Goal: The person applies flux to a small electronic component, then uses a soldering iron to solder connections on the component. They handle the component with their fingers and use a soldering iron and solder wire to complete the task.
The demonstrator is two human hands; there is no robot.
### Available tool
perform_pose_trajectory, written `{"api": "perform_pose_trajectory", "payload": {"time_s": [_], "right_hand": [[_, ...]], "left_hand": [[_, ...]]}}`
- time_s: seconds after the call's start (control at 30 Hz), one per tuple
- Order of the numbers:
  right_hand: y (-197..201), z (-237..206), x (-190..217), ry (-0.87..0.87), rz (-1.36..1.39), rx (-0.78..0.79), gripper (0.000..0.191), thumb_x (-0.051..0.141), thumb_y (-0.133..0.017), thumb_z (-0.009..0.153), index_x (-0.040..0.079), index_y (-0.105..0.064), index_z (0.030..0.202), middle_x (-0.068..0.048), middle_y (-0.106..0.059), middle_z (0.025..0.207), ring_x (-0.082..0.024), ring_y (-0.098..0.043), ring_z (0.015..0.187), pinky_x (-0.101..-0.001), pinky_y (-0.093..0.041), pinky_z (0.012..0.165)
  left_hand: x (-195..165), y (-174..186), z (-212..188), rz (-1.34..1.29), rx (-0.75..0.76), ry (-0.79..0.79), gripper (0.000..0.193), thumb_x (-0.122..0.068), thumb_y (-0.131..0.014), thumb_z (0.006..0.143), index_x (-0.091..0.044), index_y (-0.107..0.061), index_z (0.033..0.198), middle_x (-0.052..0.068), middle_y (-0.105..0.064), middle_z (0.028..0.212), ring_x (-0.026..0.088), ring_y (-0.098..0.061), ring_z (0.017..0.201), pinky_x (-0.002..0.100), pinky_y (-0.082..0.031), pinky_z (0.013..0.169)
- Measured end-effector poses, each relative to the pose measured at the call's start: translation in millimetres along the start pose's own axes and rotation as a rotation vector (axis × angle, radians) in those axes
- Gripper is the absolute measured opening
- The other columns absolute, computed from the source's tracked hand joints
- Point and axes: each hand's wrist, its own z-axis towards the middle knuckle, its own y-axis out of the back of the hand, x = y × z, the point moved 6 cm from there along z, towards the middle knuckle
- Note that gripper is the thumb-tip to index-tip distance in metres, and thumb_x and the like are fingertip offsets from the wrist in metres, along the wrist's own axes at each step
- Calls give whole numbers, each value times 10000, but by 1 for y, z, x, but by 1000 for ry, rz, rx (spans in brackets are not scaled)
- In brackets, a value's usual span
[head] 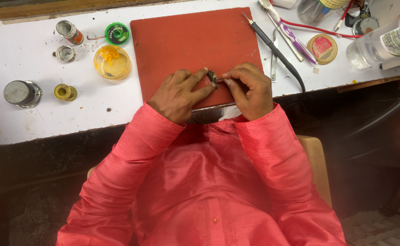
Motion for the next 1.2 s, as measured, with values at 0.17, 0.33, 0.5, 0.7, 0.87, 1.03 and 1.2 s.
{"api": "perform_pose_trajectory", "payload": {"time_s": [0.17, 0.33, 0.5, 0.7, 0.87, 1.03, 1.2], "right_hand": [[0, -1, 1, 2, -19, 3, 131, -102, -707, 933, -12, -718, 1029, -105, -701, 1004, -209, -703, 897, -295, -571, 745], [1, -1, 3, 10, -46, 7, 144, -119, -690, 926, -18, -713, 1026, -117, -693, 1001, -221, -700, 886, -302, -567, 727], [0, -1, 4, 27, -44, 9, 158, -141, -658, 936, -20, -699, 1028, -113, -687, 1003, -228, -702, 898, -310, -579, 753], [-2, 1, 5, 40, -95, 20, 171, -145, -643, 926, -12, -698, 1016, -112, -678, 986, -248, -683, 907, -330, -571, 758], [-2, 1, 5, 46, -131, 33, 166, -140, -643, 926, -9, -700, 1010, -108, -674, 980, -251, -679, 905, -339, -565, 756], [-1, -1, 2, 19, -73, -16, 142, -128, -637, 964, -14, -691, 1029, -111, -660, 994, -235, -691, 902, -327, -577, 749], [-2, -5, -3, 26, -67, -17, 145, -119, -641, 970, -10, -702, 1044, -98, -661, 1007, -215, -696, 905, -308, -579, 764]], "left_hand": [[-1, -1, 1, 5, 12, -5, 473, -110, -677, 844, -165, -680, 1314, 135, -561, 1469, 297, -558, 1114, 453, -488, 980], [-1, -3, 2, 8, 9, -8, 467, -110, -674, 868, -173, -671, 1330, 127, -560, 1474, 286, -559, 1108, 445, -490, 987], [0, -6, 2, 25, 18, -12, 501, -83, -665, 842, -179, -667, 1334, 130, -563, 1473, 278, -561, 1087, 434, -495, 978], [0, -6, 1, 34, 7, -10, 520, -65, -657, 848, -177, -657, 1356, 126, -566, 1472, 274, -561, 1088, 427, -498, 964], [-1, -6, 1, 39, -6, -5, 488, -77, -654, 865, -184, -658, 1342, 115, -567, 1466, 272, -560, 1094, 424, -497, 964], [-1, -4, 1, 51, -10, -6, 492, -76, -646, 866, -186, -660, 1346, 103, -564, 1464, 268, -558, 1095, 425, -498, 973], [-1, -4, 0, 41, 15, 16, 484, -71, -644, 862, -187, -664, 1332, 97, -562, 1473, 264, -559, 1103, 423, -498, 971]]}}
